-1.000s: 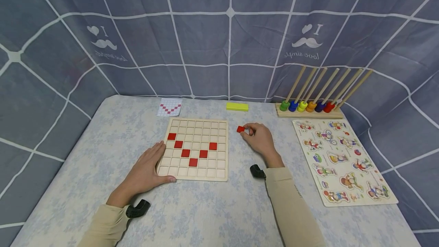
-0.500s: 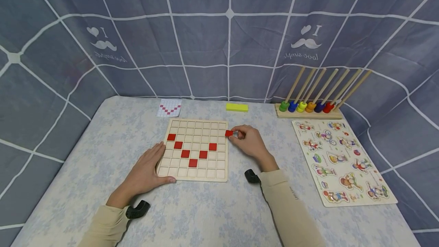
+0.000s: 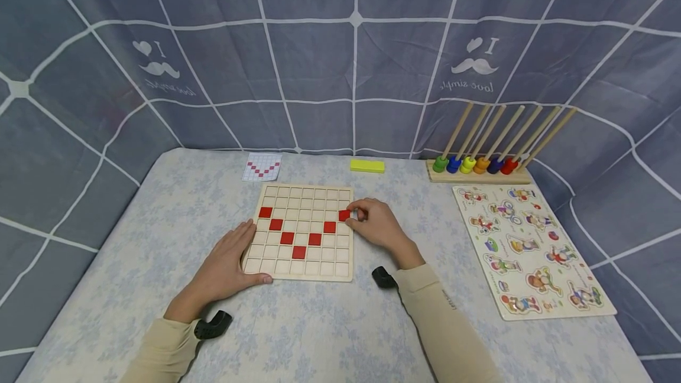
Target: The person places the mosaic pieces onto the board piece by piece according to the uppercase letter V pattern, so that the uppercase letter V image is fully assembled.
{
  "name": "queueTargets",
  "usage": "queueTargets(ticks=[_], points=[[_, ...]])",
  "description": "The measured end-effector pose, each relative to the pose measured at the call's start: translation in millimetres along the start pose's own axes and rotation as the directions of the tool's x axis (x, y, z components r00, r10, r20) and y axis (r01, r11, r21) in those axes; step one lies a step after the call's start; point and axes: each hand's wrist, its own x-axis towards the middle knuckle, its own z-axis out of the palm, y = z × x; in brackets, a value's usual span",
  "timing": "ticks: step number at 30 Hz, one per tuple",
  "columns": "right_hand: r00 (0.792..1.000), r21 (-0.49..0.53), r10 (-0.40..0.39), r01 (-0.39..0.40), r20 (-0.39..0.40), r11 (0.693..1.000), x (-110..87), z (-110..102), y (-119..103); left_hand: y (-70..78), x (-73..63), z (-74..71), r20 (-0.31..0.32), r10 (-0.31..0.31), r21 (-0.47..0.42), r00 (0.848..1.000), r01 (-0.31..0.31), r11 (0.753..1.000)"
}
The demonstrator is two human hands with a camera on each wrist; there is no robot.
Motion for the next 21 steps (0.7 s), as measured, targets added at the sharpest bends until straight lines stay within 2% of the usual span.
queueTargets(ticks=[11,21], points=[[0.998,-0.016,0.066,-0.066,0.002,0.998,-1.1,1.7,-8.9,0.8,-0.2,-0.9,0.004,-0.007,-0.005,1.0,0.007,1.0],[0.997,-0.019,0.073,-0.073,-0.003,0.997,-1.7,1.0,-12.1,-0.4,-0.3,0.3,-0.001,-0.001,-0.005,1.0,0.001,1.0]])
